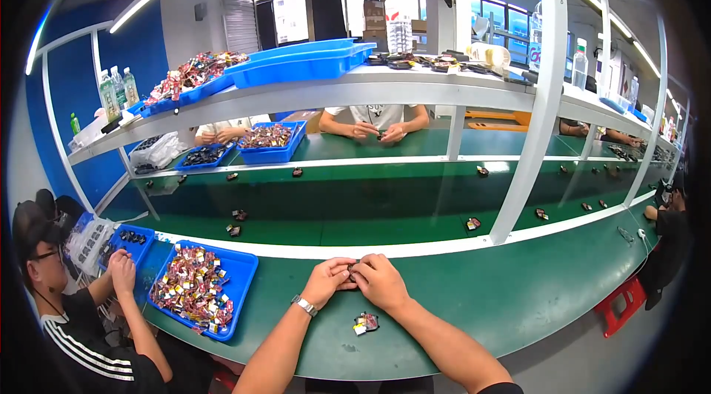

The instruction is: Assembling small electronic or plastic components on a production line.

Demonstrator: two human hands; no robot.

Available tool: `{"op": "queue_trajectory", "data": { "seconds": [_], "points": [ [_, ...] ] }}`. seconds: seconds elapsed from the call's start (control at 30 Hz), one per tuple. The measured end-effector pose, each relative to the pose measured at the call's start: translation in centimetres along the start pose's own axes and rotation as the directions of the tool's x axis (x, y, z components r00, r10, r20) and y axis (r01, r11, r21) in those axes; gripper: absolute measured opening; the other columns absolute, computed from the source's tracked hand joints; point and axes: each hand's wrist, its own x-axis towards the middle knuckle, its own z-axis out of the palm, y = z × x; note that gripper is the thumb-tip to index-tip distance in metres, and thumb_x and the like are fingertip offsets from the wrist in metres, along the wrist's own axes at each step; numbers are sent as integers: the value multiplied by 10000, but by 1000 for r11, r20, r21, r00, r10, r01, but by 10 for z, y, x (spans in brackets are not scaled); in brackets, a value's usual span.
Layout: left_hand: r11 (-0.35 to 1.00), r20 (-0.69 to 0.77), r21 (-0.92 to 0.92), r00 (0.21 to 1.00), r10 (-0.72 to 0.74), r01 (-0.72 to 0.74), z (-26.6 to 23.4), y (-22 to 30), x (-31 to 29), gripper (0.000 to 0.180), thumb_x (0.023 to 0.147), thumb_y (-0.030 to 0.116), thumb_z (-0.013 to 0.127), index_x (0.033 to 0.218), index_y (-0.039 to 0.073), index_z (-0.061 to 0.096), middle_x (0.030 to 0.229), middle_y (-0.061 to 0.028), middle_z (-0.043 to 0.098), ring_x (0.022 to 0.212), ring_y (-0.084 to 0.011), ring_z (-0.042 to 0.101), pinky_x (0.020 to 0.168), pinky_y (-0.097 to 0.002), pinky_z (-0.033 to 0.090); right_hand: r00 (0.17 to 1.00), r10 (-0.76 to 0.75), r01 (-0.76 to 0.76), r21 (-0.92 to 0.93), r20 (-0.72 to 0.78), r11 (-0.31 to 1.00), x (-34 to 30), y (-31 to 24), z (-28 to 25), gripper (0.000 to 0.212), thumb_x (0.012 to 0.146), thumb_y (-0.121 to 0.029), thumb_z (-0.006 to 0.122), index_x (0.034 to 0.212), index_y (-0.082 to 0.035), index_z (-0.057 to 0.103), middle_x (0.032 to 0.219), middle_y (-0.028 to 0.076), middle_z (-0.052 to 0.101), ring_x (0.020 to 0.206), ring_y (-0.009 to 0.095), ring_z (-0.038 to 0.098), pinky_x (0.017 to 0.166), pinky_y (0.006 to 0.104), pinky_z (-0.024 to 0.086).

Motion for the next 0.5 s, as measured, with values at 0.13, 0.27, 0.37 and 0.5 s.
{"op": "queue_trajectory", "data": {
  "seconds": [0.13, 0.27, 0.37, 0.5],
  "points": [
    [1000, 1, -19, 1000, 3, -2, -1, -1, 0, 287, 963, 7, 487, 1244, -33, 529, 1184, -136, 628, 1029, -199, 649, 882, -328, 571, 1000, 10, -10, -32, -15, 999, -2, -1, 3, 124, 766, -88, 726, 878, -72, 675, 887, 59, 600, 823, 247, 593, 710, 353, 518],
    [1000, -9, -11, 1000, 2, -2, 1, 1, 0, 288, 961, 1, 487, 1244, -32, 528, 1175, -133, 631, 1022, -198, 652, 876, -327, 573, 999, 12, -14, -69, -30, 998, -2, 0, 5, 113, 767, -95, 722, 871, -78, 681, 881, 58, 598, 820, 241, 595, 703, 355, 519],
    [1000, -18, 7, 1000, 1, 0, 4, 1, 1, 288, 958, -8, 482, 1240, -34, 529, 1163, -135, 635, 1020, -198, 652, 872, -327, 576, 999, 19, -21, -92, -26, 996, -3, 2, 7, 109, 770, -102, 718, 871, -82, 682, 872, 53, 594, 819, 238, 596, 699, 356, 518],
    [1000, -14, 24, 1000, 11, -10, 3, -1, 1, 282, 955, -15, 479, 1231, -36, 531, 1149, -129, 637, 1016, -198, 652, 870, -326, 578, 1000, 3, -3, -141, 2, 990, -4, 4, 9, 124, 766, -120, 725, 879, -85, 687, 916, 56, 609, 841, 240, 601, 719, 349, 526]
  ]
}}
